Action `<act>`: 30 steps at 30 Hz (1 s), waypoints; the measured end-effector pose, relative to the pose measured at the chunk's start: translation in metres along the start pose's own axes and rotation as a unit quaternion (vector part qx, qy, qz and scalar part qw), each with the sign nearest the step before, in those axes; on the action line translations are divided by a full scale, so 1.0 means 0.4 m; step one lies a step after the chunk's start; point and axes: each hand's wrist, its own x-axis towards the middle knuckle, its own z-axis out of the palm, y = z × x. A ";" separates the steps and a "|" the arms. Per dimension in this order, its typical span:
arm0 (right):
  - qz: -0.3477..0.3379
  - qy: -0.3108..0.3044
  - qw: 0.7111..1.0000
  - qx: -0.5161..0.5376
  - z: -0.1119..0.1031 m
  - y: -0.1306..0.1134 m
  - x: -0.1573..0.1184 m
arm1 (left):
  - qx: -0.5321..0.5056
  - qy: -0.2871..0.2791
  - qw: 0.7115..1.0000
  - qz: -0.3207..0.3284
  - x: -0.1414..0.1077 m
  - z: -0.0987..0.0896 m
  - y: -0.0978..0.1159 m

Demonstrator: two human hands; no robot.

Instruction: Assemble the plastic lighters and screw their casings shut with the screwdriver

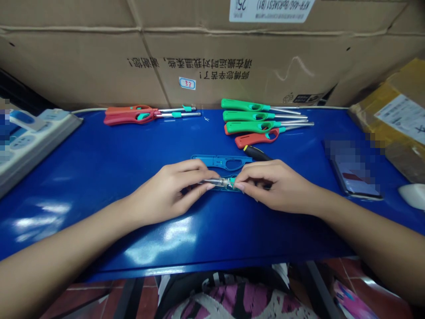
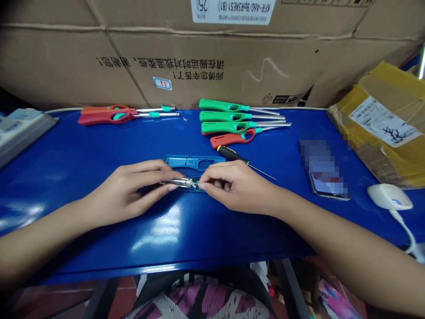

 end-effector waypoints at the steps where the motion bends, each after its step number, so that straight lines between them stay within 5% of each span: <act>1: -0.001 0.000 1.000 -0.004 0.000 0.000 0.000 | 0.000 -0.004 1.000 0.000 0.000 -0.001 0.000; 30: -0.057 -0.012 0.998 -0.027 0.005 0.006 0.000 | -0.020 -0.013 0.999 0.033 -0.005 0.014 -0.019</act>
